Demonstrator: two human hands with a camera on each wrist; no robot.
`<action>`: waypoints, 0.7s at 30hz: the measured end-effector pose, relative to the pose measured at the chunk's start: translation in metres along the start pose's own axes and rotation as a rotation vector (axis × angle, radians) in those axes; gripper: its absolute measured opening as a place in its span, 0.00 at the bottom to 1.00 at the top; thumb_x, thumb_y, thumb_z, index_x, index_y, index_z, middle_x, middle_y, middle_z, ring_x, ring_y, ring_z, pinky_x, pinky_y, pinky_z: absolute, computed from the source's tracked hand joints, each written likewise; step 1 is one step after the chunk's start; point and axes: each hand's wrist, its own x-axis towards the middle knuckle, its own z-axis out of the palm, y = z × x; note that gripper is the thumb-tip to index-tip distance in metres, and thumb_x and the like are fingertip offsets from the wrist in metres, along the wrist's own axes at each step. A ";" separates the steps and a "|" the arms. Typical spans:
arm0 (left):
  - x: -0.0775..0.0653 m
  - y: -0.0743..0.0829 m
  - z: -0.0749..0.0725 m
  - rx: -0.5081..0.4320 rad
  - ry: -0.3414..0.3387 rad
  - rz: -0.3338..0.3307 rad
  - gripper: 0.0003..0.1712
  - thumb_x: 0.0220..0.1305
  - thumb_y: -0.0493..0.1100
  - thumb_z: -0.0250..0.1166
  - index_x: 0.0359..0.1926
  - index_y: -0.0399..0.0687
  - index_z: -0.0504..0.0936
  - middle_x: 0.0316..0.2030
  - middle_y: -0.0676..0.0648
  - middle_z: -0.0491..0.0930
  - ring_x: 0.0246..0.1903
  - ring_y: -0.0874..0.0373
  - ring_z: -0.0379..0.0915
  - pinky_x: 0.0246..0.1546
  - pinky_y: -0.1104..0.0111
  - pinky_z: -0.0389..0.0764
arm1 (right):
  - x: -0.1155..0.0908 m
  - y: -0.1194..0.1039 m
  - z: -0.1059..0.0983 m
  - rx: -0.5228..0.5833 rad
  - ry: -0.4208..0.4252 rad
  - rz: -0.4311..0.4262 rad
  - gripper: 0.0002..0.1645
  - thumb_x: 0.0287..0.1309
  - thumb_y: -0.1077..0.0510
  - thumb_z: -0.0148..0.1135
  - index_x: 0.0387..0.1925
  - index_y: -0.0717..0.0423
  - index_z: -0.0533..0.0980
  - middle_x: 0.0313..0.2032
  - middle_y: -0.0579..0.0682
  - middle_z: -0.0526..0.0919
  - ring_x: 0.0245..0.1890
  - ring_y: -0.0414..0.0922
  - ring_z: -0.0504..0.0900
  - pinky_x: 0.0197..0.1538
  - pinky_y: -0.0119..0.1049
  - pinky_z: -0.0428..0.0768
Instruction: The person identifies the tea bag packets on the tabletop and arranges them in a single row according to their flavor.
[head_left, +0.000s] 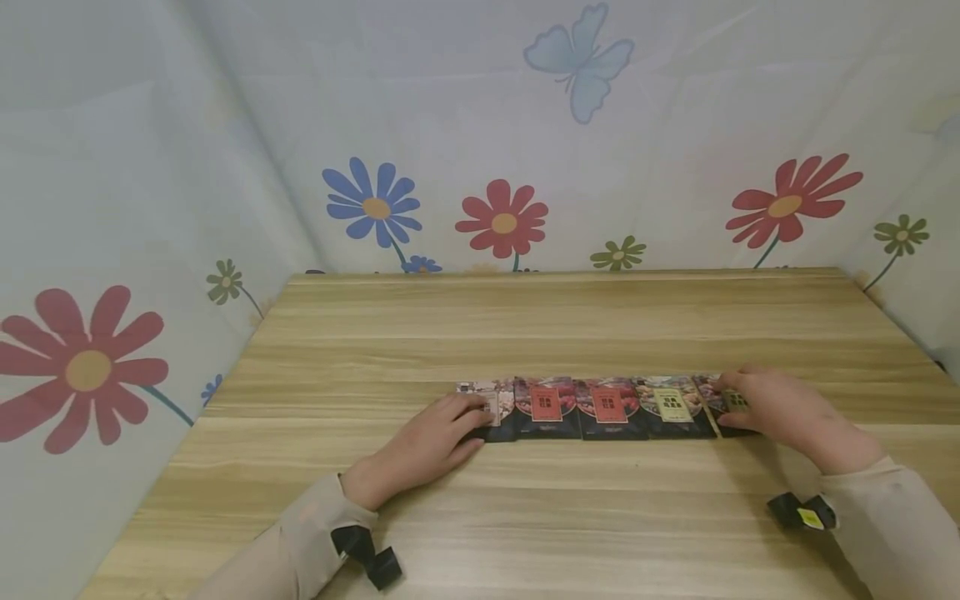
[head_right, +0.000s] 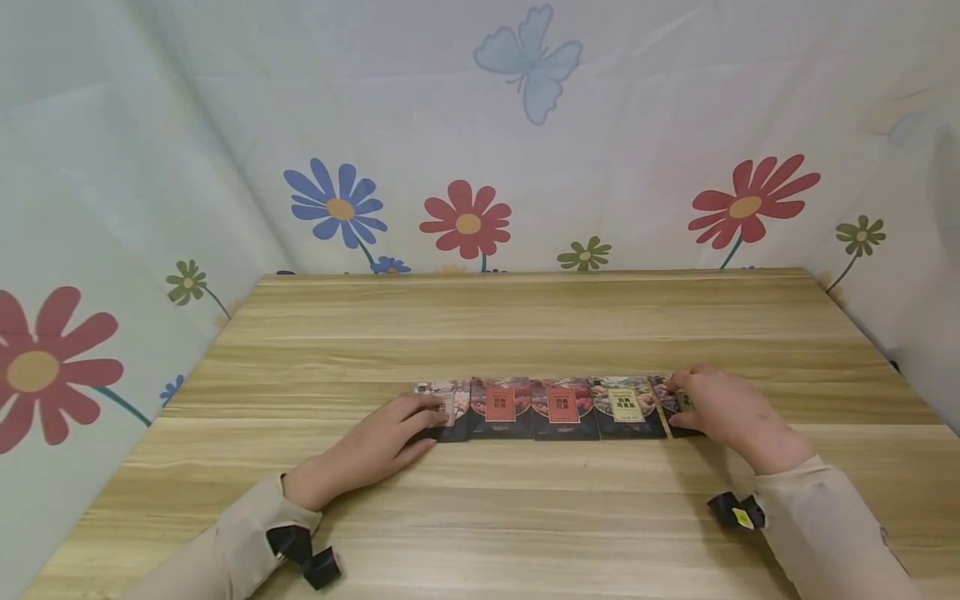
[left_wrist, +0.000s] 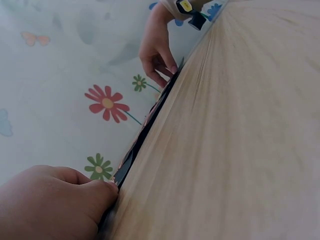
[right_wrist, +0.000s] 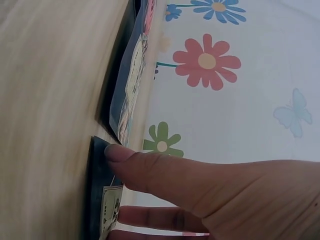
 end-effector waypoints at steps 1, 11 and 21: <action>0.000 0.000 0.000 0.000 0.000 0.001 0.19 0.67 0.48 0.60 0.56 0.48 0.78 0.58 0.43 0.75 0.58 0.49 0.72 0.62 0.58 0.74 | 0.000 0.000 0.000 -0.001 -0.003 0.001 0.27 0.46 0.53 0.74 0.46 0.64 0.79 0.40 0.65 0.81 0.39 0.62 0.82 0.40 0.57 0.81; 0.000 0.000 -0.001 0.007 0.017 0.015 0.18 0.66 0.47 0.61 0.55 0.48 0.78 0.57 0.43 0.76 0.57 0.50 0.73 0.60 0.59 0.76 | -0.001 -0.002 0.001 -0.016 0.008 -0.029 0.26 0.46 0.53 0.73 0.44 0.64 0.78 0.40 0.64 0.82 0.37 0.61 0.82 0.40 0.56 0.81; 0.000 0.000 -0.001 0.013 0.019 0.018 0.18 0.66 0.47 0.61 0.54 0.47 0.78 0.57 0.43 0.76 0.57 0.50 0.73 0.60 0.59 0.76 | -0.002 -0.003 0.001 -0.025 0.016 -0.027 0.25 0.47 0.52 0.73 0.44 0.63 0.78 0.39 0.64 0.82 0.37 0.60 0.82 0.38 0.56 0.81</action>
